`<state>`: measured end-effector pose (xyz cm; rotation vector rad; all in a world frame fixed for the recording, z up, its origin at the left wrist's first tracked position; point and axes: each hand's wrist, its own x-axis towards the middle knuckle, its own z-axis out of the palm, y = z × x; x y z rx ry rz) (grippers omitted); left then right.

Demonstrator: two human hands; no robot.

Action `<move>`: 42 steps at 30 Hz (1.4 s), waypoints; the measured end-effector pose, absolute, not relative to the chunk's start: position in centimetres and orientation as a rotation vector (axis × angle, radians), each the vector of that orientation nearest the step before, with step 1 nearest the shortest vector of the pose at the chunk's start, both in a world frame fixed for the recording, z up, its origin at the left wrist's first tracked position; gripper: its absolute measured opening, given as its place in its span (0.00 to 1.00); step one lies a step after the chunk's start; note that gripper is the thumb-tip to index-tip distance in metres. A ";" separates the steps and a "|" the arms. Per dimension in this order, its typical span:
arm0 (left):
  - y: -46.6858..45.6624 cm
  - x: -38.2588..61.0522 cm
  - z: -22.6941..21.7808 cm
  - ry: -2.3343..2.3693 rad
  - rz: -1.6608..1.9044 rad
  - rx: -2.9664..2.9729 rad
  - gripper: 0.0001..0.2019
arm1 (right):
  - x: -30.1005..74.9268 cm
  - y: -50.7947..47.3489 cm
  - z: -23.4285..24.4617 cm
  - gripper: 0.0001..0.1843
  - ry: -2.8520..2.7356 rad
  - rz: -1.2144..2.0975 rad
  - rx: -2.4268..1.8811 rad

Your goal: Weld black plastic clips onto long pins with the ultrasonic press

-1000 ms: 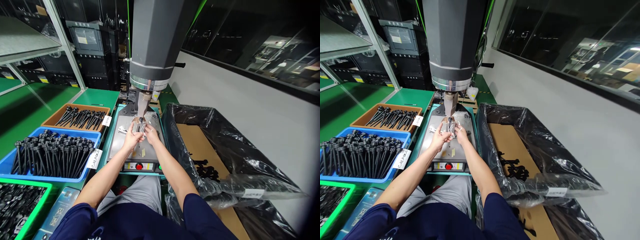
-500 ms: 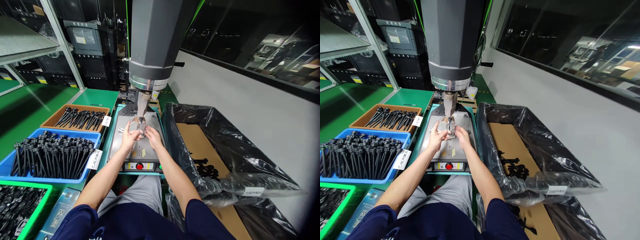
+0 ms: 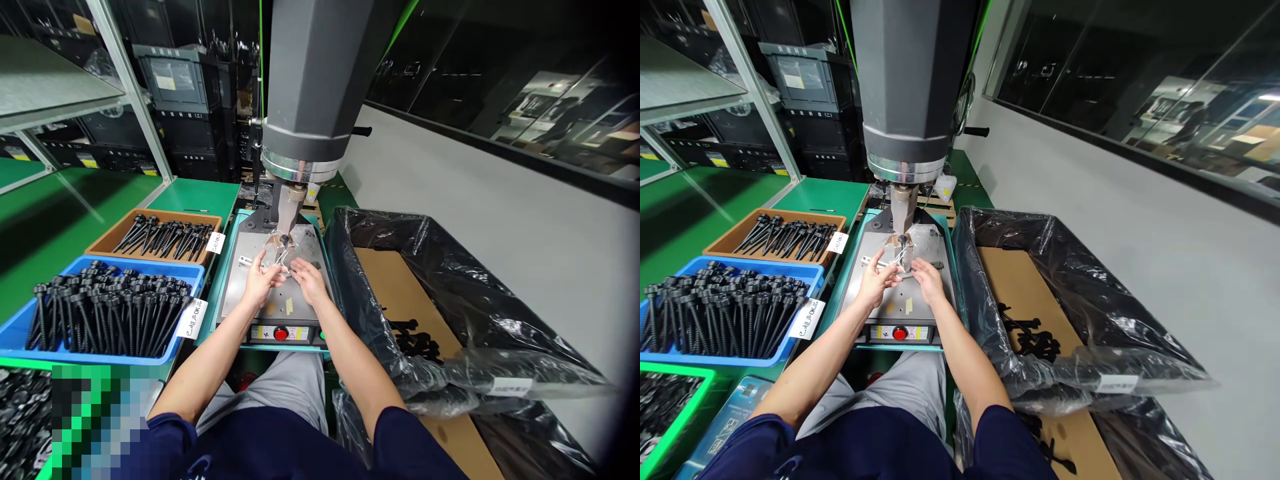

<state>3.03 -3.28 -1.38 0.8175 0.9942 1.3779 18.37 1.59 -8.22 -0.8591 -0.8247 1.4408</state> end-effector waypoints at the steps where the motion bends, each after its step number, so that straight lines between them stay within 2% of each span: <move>1: -3.4 3.0 -1.3 1.009 1.363 0.811 0.48 | 18.5 1.4 -8.3 0.19 -0.817 1.446 -0.866; 5: -4.1 2.8 -1.2 1.090 1.290 0.776 0.46 | 19.1 0.0 -8.8 0.17 -0.795 1.435 -0.922; 8: -5.7 2.1 -2.0 1.194 1.265 0.744 0.39 | 20.4 -1.8 -9.4 0.17 -0.805 1.313 -1.045; 11: -8.3 0.8 -4.2 1.342 1.386 0.838 0.28 | 22.6 -4.5 -10.4 0.17 -0.934 1.019 -1.226; 14: -11.4 -1.1 -7.2 1.611 1.572 1.082 0.21 | 25.1 -7.8 -12.2 0.16 -1.209 0.565 -1.446; 16: -13.2 -2.5 -9.4 1.850 1.581 1.343 0.20 | 26.3 -9.9 -13.7 0.18 -1.377 0.307 -1.544; 18: -14.4 -3.7 -11.3 2.016 1.496 1.558 0.24 | 27.1 -11.7 -15.3 0.22 -1.465 0.204 -1.617; 24: -16.2 -6.3 -15.7 1.973 1.294 1.677 0.28 | 28.5 -14.2 -18.8 0.34 -1.599 0.342 -1.678; 29: -16.7 -7.4 -17.4 1.902 1.309 1.573 0.31 | 29.1 -14.6 -19.7 0.35 -1.610 0.363 -1.660; 42: -16.6 -7.8 -17.4 1.896 1.271 1.609 0.33 | 28.6 -14.6 -20.0 0.36 -1.534 0.383 -1.674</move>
